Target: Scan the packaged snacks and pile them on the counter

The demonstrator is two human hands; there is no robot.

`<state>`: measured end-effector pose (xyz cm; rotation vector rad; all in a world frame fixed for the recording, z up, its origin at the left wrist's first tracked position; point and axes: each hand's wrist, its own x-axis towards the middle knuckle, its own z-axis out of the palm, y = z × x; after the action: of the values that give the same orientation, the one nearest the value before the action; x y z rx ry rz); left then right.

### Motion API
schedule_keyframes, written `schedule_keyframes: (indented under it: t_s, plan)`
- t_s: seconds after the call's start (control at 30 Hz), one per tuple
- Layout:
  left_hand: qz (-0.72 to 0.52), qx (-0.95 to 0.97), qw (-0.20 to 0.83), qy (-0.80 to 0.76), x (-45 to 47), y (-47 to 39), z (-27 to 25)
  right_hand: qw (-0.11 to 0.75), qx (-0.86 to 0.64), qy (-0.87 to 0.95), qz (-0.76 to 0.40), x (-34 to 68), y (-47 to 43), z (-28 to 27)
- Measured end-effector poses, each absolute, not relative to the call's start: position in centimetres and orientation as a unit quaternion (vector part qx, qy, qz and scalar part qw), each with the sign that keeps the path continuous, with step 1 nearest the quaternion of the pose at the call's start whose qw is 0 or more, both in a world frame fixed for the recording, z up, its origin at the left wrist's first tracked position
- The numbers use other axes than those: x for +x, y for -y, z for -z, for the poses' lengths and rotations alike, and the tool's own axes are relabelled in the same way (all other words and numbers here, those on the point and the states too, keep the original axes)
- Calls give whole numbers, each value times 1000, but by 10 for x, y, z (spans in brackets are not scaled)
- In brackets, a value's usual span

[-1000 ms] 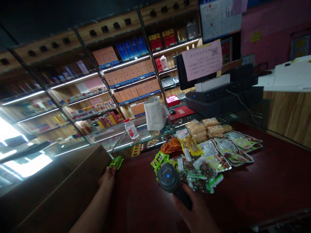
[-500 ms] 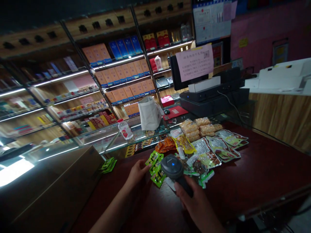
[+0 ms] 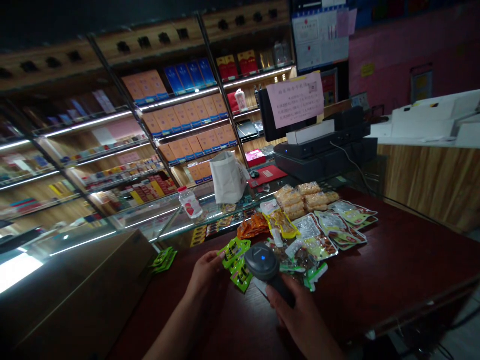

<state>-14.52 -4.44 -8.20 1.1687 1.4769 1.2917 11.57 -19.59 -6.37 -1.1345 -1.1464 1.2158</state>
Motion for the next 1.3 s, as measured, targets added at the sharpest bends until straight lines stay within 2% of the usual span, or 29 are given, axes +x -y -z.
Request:
schedule_keyframes:
  t_s: [0.43, 1.03, 1.3]
  plan:
    - [-577, 454, 383, -560, -171, 62, 72, 506, -464, 493, -534, 89, 191, 65]
    - [-598, 487, 344, -536, -164, 69, 63, 479, -487, 492, -540, 82, 190, 71]
    - [-615, 450, 368, -533, -172, 61, 73, 480, -500, 504, -515, 83, 189, 74]
